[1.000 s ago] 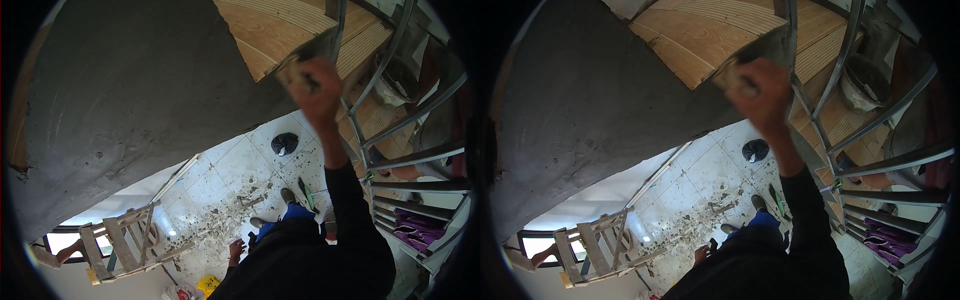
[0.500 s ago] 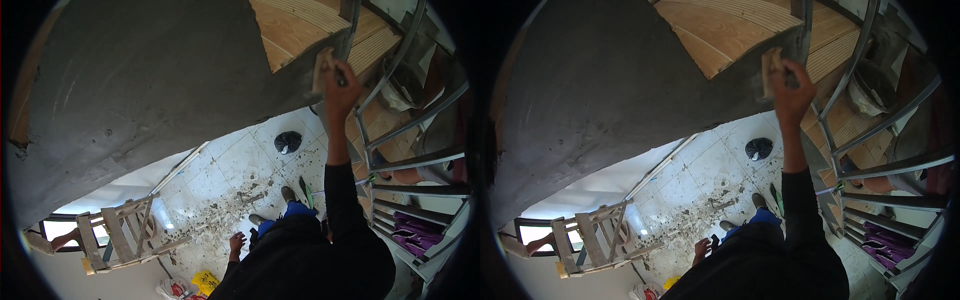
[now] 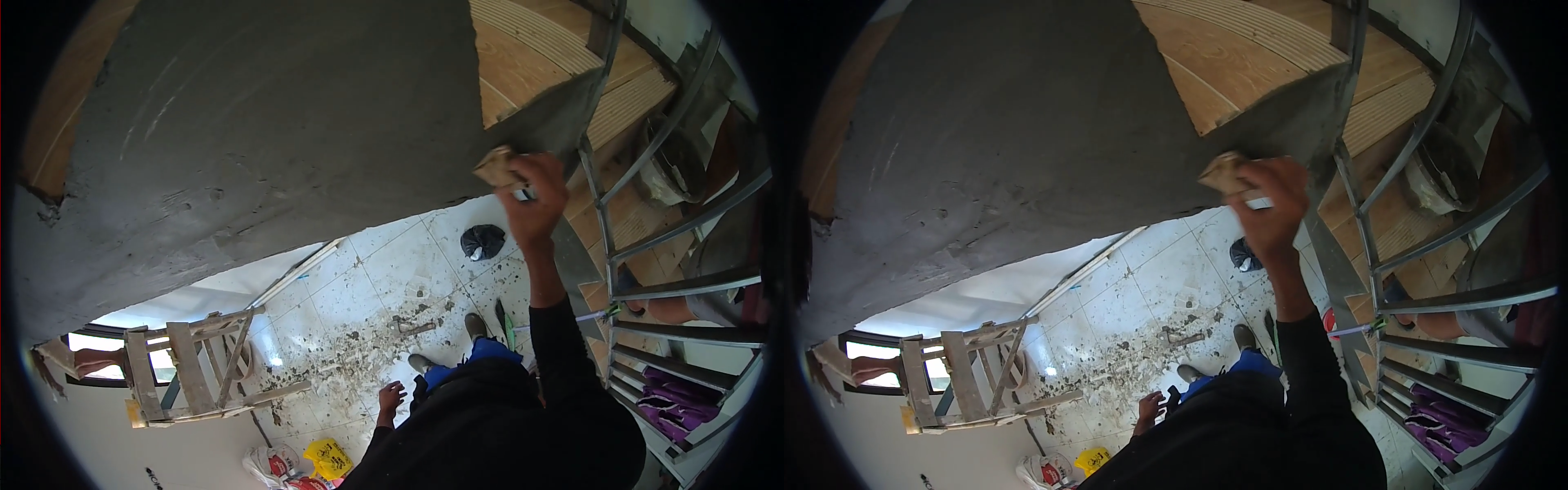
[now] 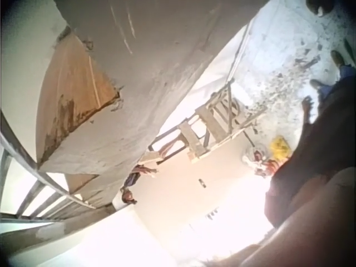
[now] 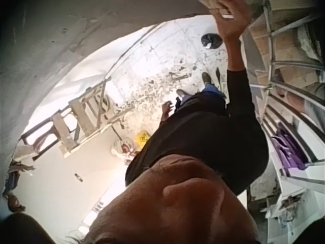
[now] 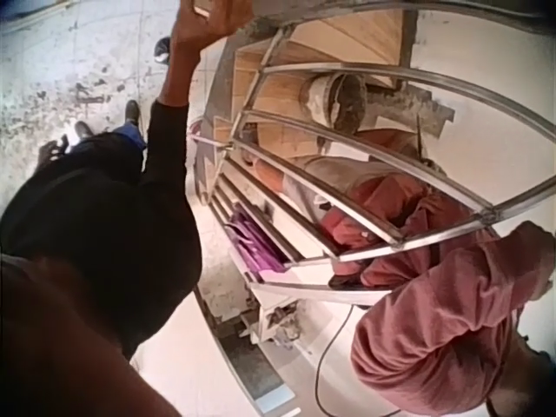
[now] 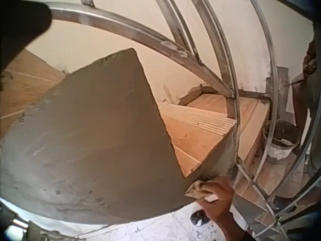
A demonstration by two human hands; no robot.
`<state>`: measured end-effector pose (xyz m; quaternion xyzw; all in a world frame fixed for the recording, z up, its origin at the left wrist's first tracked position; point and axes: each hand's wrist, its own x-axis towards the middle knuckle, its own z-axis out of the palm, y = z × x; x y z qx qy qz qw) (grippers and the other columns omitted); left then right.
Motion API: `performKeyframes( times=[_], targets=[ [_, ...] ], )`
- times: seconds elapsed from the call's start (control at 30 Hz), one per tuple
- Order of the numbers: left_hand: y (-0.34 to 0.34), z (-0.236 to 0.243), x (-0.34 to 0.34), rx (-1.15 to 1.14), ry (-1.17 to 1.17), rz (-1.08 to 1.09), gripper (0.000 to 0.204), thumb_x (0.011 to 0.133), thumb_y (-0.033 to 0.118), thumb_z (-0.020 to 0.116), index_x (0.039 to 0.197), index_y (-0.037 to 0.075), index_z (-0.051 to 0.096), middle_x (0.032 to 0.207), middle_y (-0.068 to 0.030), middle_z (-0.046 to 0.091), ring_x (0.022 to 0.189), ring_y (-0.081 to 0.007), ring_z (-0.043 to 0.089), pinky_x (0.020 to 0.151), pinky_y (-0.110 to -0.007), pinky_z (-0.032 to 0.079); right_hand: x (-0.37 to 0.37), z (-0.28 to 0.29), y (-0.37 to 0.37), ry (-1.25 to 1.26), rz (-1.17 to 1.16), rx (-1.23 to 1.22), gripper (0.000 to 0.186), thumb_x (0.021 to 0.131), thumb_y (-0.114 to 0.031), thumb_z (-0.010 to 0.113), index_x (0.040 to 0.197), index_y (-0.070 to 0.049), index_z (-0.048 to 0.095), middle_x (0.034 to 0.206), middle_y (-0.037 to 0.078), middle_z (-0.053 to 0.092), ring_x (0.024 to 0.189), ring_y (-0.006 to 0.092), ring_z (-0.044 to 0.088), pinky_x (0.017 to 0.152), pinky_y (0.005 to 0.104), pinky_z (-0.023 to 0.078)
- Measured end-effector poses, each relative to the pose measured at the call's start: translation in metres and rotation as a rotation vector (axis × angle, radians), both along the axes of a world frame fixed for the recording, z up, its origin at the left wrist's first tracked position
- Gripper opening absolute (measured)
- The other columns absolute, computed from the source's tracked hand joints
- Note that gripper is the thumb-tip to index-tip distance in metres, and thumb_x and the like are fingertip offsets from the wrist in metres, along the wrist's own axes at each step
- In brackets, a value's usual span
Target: Apply plaster or filler to a wall surface and smooth it with a piece of cardboard or a trowel-like object.
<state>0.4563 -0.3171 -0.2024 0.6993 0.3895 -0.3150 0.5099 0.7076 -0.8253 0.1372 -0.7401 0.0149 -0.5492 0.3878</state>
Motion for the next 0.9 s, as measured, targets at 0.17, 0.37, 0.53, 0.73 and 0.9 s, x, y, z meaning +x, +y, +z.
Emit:
performKeyframes(
  times=[0.17,0.37,0.53,0.73,0.9],
  targets=[
    [0.001,-0.005,-0.006,-0.028,-0.049,0.001,0.034,0.095,0.018,0.062,0.126,0.005,0.064,0.102,-0.0092,0.073,0.083,-0.0215,0.073,0.06,-0.03,0.052,0.002,0.01,0.008,-0.033,0.015,0.03,0.047,0.056,0.007,0.08,0.1,-0.008,0.07,0.102,0.007,0.066,0.101,0.027,0.061,0.086,0.0386,0.05],
    [0.002,-0.007,-0.011,-0.022,-0.037,0.029,0.032,0.096,0.018,0.062,0.126,0.005,0.064,0.101,-0.0088,0.073,0.081,-0.0206,0.073,0.057,-0.029,0.051,-0.001,-0.021,-0.009,0.089,-0.075,0.164,0.038,0.066,0.007,0.075,0.101,-0.003,0.067,0.098,0.007,0.064,0.087,0.0205,0.063,0.072,0.0322,0.051],
    [0.005,-0.017,-0.021,-0.003,0.015,-0.004,0.031,0.095,0.02,0.064,0.123,0.006,0.065,0.099,-0.0088,0.073,0.08,-0.0209,0.073,0.057,-0.031,0.051,-0.004,0.005,0.03,-0.038,0.041,-0.132,0.043,0.059,0.004,0.08,0.099,-0.007,0.07,0.1,0.006,0.066,0.096,0.0279,0.061,0.089,0.0444,0.045],
    [-0.008,-0.028,-0.009,-0.042,-0.175,-0.056,0.028,0.092,0.018,0.062,0.116,0.004,0.069,0.093,-0.0092,0.072,0.074,-0.0207,0.072,0.054,-0.03,0.052,-0.014,-0.048,-0.032,0.109,-0.242,0.3,0.025,0.075,-0.001,0.068,0.1,0.001,0.066,0.091,0.009,0.063,0.084,0.02,0.058,0.079,0.0333,0.048],
    [-0.006,-0.055,0.021,-0.35,-0.209,0.059,0.041,0.089,0.023,0.07,0.124,0.001,0.064,0.097,-0.0162,0.072,0.078,-0.0283,0.073,0.062,-0.038,0.058,-0.046,-0.083,0.007,0.18,0.035,0.418,0.016,0.077,-0.006,0.074,0.09,-0.001,0.066,0.084,0.007,0.065,0.08,0.0172,0.061,0.077,0.0339,0.05]
  ],
)
